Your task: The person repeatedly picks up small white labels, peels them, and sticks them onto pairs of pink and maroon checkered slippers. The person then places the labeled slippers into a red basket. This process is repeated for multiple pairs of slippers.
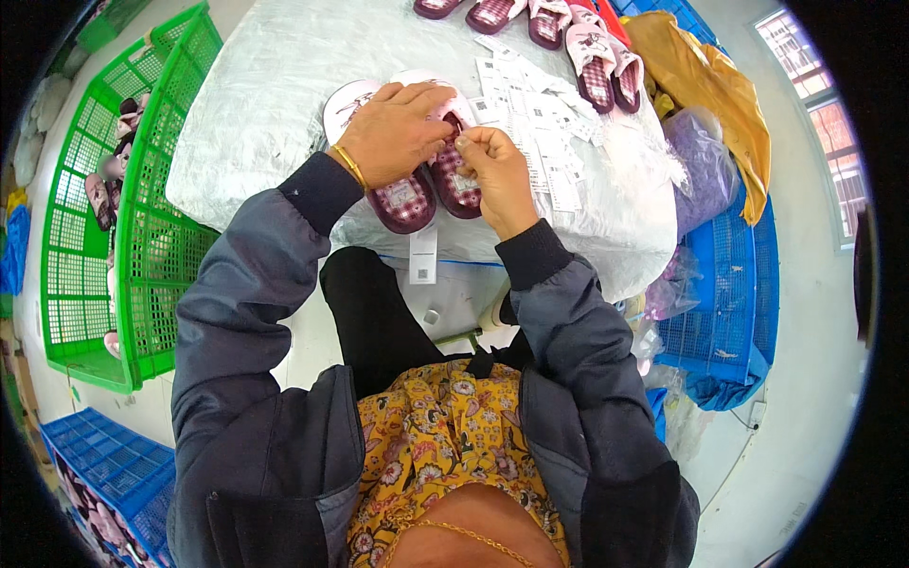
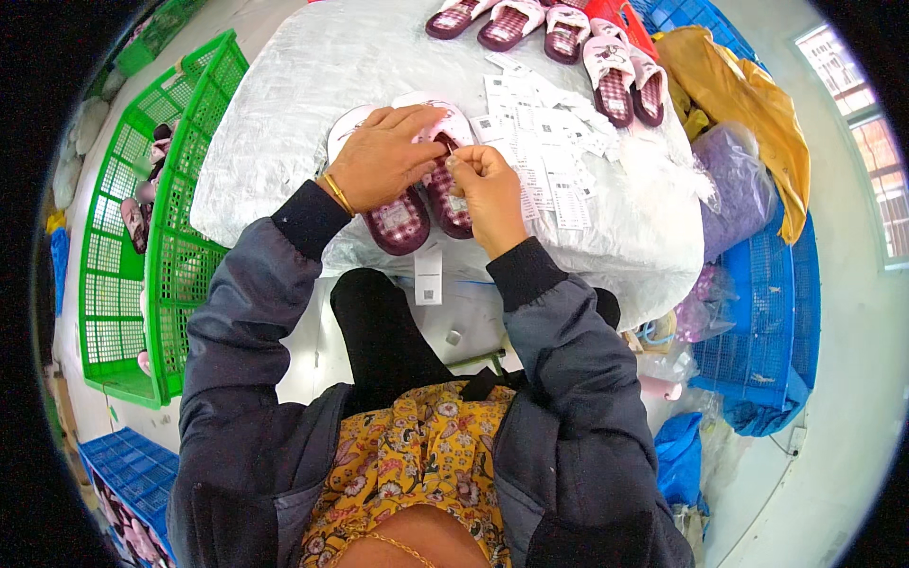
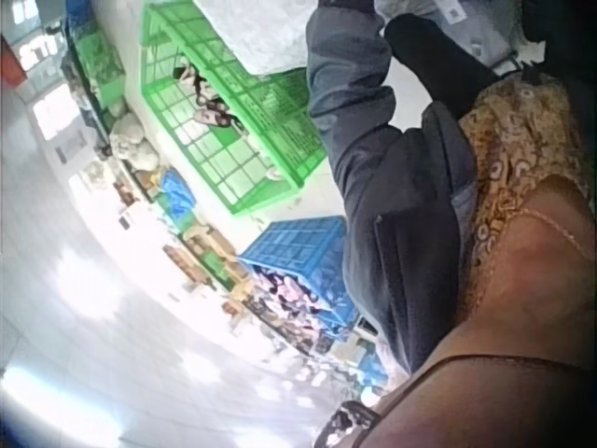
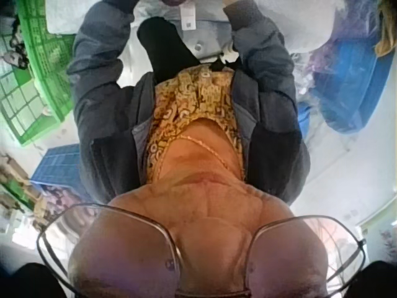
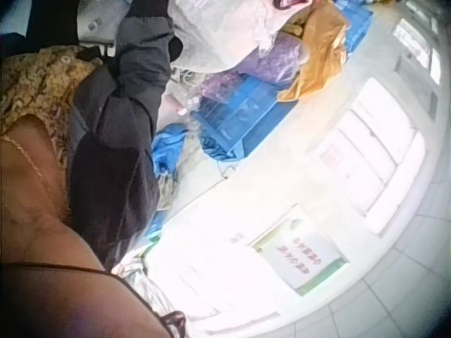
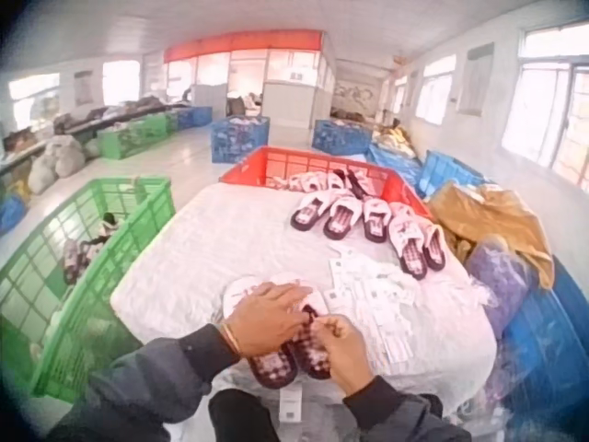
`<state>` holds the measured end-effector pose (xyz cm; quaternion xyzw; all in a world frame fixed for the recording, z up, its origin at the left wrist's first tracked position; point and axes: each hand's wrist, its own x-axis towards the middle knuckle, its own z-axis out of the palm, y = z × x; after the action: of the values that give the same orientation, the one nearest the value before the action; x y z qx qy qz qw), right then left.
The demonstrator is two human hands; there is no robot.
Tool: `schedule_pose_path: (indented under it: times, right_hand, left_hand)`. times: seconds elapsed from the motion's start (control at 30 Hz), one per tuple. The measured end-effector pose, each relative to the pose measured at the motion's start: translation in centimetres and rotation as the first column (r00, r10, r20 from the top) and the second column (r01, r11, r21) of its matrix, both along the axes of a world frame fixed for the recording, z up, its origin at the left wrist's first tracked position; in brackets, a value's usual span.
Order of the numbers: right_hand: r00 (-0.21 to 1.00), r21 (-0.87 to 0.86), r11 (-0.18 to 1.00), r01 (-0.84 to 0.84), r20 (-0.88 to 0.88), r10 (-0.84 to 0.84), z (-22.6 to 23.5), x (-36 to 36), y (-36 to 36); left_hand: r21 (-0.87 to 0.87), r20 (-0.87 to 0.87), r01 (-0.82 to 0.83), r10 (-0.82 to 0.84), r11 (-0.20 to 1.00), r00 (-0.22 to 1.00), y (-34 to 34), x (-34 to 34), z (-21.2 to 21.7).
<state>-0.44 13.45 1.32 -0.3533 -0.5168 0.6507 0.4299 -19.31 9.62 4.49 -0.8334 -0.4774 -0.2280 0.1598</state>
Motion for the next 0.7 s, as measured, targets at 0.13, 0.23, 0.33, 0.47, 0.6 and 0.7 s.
schedule_pose_path:
  times: [0.13,0.23,0.33,0.47,0.6,0.7]
  right_hand:
    - [0.952,0.149,0.989,0.023,0.299,-0.067,-0.7,-0.4,-0.1]
    - [0.896,0.201,0.979,-0.038,0.44,-0.056,0.1,-0.6,-0.6]
    - [0.867,0.21,0.974,-0.091,0.498,-0.026,0.5,-0.5,-0.5]
    - [0.832,0.309,0.944,-0.115,0.549,-0.079,0.0,-0.7,-0.3]
    - [0.812,0.312,0.941,-0.13,0.578,-0.079,0.0,-0.8,0.1]
    - [0.807,0.302,0.945,-0.125,0.585,-0.081,-0.2,-0.9,0.3]
  left_hand:
    - [-0.088,0.058,-0.101,0.107,0.991,0.993,0.1,-0.3,-0.8]
    - [-0.271,0.006,-0.165,0.173,0.948,0.985,0.4,-0.5,-0.4]
    - [-0.275,0.015,-0.151,0.161,0.95,0.987,0.9,-0.6,-0.6]
    - [-0.284,0.028,-0.156,0.171,0.946,0.985,1.2,-0.7,-1.0]
    - [-0.29,0.041,-0.139,0.157,0.947,0.987,1.2,-0.7,-0.9]
    - [-0.306,0.052,-0.129,0.151,0.943,0.987,1.3,-0.7,-0.8]
